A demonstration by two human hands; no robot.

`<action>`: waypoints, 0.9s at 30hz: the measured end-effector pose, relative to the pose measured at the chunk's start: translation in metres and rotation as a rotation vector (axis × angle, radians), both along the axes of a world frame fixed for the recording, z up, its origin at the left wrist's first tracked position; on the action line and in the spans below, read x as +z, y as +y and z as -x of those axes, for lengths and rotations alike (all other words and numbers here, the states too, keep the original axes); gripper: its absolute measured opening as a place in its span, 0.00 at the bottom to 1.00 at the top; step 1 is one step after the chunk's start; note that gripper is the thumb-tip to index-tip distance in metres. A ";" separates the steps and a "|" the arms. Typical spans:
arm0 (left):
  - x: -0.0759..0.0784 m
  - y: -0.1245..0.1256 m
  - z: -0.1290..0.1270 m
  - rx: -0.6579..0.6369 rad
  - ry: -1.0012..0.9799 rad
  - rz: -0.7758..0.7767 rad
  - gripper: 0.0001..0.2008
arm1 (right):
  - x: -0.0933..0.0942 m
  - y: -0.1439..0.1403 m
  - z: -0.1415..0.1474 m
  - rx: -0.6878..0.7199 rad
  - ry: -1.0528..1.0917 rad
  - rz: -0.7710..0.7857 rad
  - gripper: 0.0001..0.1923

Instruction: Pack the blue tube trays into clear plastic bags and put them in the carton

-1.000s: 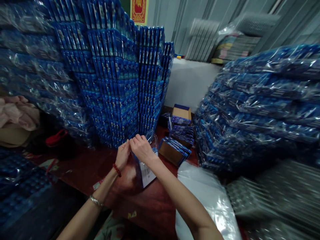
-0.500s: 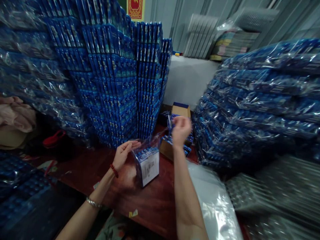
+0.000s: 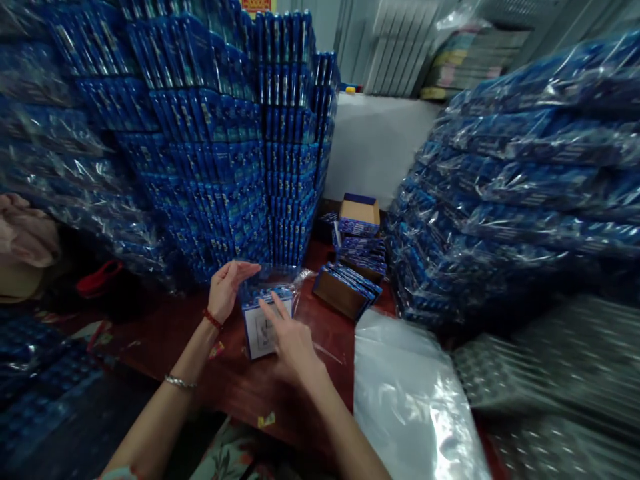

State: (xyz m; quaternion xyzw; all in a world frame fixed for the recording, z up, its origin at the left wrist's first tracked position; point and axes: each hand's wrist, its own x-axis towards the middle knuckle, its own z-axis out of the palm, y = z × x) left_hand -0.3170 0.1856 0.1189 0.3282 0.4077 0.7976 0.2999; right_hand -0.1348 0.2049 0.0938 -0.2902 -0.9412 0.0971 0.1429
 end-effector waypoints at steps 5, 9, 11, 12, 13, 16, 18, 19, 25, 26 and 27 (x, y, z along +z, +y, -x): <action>-0.007 -0.040 -0.008 0.043 0.302 0.131 0.19 | 0.005 0.016 0.037 -0.199 -0.267 0.013 0.40; -0.037 -0.076 -0.030 -0.029 0.593 0.269 0.18 | -0.013 0.024 0.024 -0.140 0.038 0.159 0.39; -0.056 -0.087 -0.040 -0.076 0.706 0.203 0.17 | -0.028 0.025 0.012 -0.054 0.411 0.320 0.34; -0.064 -0.090 -0.043 -0.091 0.745 0.158 0.17 | -0.034 0.025 0.005 -0.047 0.617 0.432 0.30; -0.071 -0.093 -0.045 -0.109 0.773 0.123 0.16 | -0.038 0.025 -0.001 -0.080 0.814 0.558 0.25; -0.078 -0.095 -0.046 -0.174 0.780 0.123 0.16 | -0.033 0.031 -0.011 -0.258 1.188 0.885 0.19; -0.075 -0.095 -0.044 -0.232 0.756 0.150 0.15 | -0.021 0.039 -0.009 -0.286 1.201 0.939 0.21; -0.072 -0.095 -0.043 -0.260 0.741 0.163 0.14 | -0.014 0.044 -0.007 -0.282 1.141 0.921 0.22; -0.074 -0.106 -0.030 -0.290 0.862 0.160 0.13 | -0.020 0.061 -0.001 -0.288 0.932 0.824 0.21; -0.078 -0.108 -0.027 -0.267 0.919 0.152 0.13 | -0.030 0.059 -0.003 -0.313 0.966 0.828 0.21; -0.083 -0.110 -0.023 -0.242 0.972 0.151 0.13 | -0.041 0.056 -0.006 -0.343 0.998 0.827 0.21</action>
